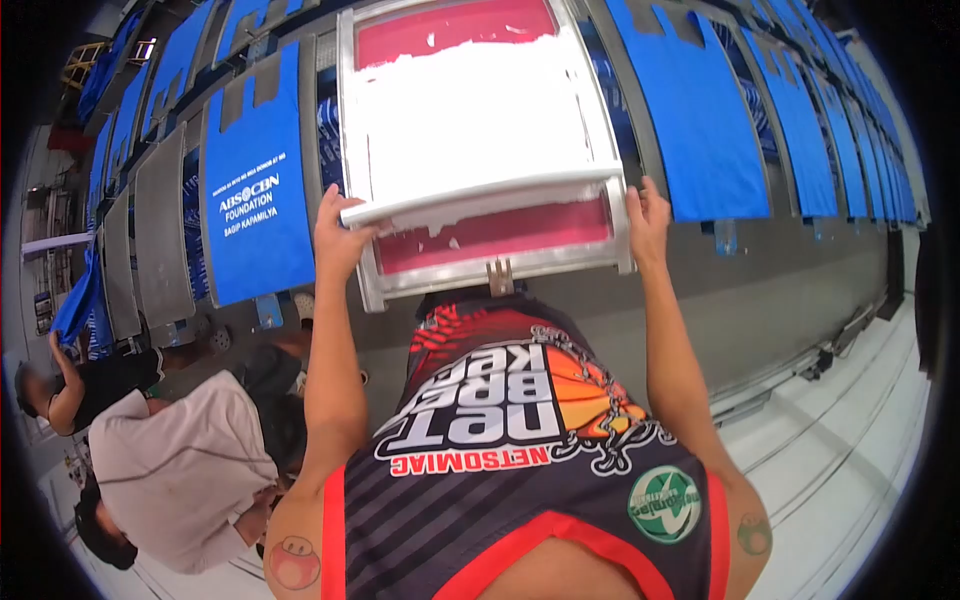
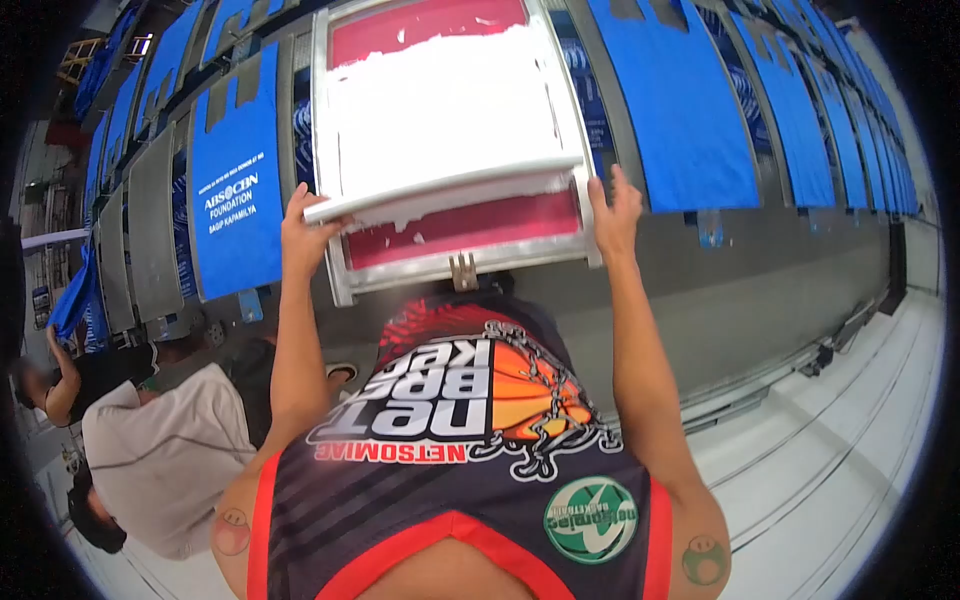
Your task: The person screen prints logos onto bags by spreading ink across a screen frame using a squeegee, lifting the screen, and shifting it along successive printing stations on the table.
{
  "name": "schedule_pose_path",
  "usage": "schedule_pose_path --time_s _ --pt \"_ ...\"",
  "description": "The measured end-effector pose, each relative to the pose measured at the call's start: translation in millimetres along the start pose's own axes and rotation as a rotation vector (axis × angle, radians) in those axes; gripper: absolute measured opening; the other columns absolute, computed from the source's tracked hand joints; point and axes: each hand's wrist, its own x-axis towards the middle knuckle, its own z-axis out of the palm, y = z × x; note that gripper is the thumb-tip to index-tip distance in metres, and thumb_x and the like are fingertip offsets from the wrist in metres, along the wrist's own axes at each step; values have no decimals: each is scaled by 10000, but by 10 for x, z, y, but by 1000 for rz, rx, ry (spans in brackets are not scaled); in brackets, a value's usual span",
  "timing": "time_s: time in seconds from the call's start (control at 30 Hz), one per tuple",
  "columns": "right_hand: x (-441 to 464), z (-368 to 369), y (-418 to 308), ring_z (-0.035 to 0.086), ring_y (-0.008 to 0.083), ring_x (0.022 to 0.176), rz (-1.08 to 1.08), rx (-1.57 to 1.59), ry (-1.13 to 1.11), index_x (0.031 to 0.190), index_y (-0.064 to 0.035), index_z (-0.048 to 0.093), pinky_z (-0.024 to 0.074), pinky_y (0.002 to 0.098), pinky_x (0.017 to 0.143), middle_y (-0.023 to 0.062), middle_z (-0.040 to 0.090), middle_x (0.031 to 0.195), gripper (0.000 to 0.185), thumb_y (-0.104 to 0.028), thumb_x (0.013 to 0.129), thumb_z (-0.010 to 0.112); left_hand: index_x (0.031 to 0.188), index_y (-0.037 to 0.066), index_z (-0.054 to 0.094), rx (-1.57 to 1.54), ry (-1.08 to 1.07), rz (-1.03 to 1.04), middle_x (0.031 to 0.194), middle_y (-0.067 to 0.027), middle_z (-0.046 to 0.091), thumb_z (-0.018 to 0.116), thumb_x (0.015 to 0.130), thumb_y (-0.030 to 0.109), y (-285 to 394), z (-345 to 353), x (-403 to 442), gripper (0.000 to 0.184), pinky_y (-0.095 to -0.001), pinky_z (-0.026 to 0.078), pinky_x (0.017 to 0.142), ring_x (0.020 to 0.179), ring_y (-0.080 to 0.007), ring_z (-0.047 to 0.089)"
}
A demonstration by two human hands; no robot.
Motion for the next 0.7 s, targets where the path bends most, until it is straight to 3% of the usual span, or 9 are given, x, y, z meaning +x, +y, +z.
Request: schedule_pose_path --time_s 0.03,0.1,0.13,0.2,0.23,0.3,0.33,0.53,0.7 --pt "89 -104 -363 596 315 954 -19 4 3 1239 -15 586 425 366 909 207 638 981 611 -471 840 668 1192 76 603 -2 20 2 1085 -164 658 825 597 6 176 -77 88 639 -354 500 875 982 -280 645" --pt "199 -403 -1418 571 285 1092 -753 -323 -56 1247 -18 568 442 336 891 167 629 1091 618 -371 771 743 1114 98 644 144 -372 -69 1046 -200 653 795 602 34 710 -292 271 537 -419 507 844 969 -359 633" --pt "288 -320 -1385 571 285 1092 -755 -324 -59 1247 -18 568 442 336 891 167 629 1091 618 -371 771 743 1116 111 648 360 -502 98 975 -174 666 762 669 88 744 -294 341 463 -441 510 801 945 -357 628" --pt "636 -89 -1300 603 322 1028 -734 -689 -655 1099 -100 643 483 380 833 155 657 1034 447 -304 718 758 1110 123 650 467 -666 51 962 -165 673 746 689 105 947 -406 665 433 -450 512 796 935 -354 634" --pt "785 -50 -1453 603 322 1028 -738 -693 -645 1099 -100 643 483 380 833 155 657 1034 447 -304 718 758 1104 135 653 575 -836 3 949 -156 680 730 708 122 1013 -448 847 403 -460 514 791 924 -350 641" --pt "1063 15 -1747 639 340 925 -355 -869 -937 968 -156 666 511 429 768 123 683 940 286 -242 709 752 1087 153 656 533 -792 51 918 -155 684 718 719 138 841 -442 1167 373 -470 519 771 907 -348 646" --pt "1159 59 -1738 659 342 839 -456 -807 -813 943 -193 681 520 453 717 119 688 858 246 -222 709 750 1077 153 657 511 -720 89 918 -152 685 708 727 131 735 -413 1348 355 -467 522 768 898 -348 648" --pt "1830 962 -1278 603 321 916 -697 -561 -261 977 -88 641 491 421 776 114 643 943 311 5 680 633 953 84 614 517 -227 349 838 -129 664 514 787 -8 155 374 1867 214 -501 441 931 846 -291 655" --pt "1236 644 -1110 582 294 838 -800 -591 -375 840 -73 579 481 403 710 100 576 830 220 -22 643 663 929 51 606 428 -133 446 828 -127 650 518 764 -30 235 328 989 204 -511 426 925 798 -303 630"
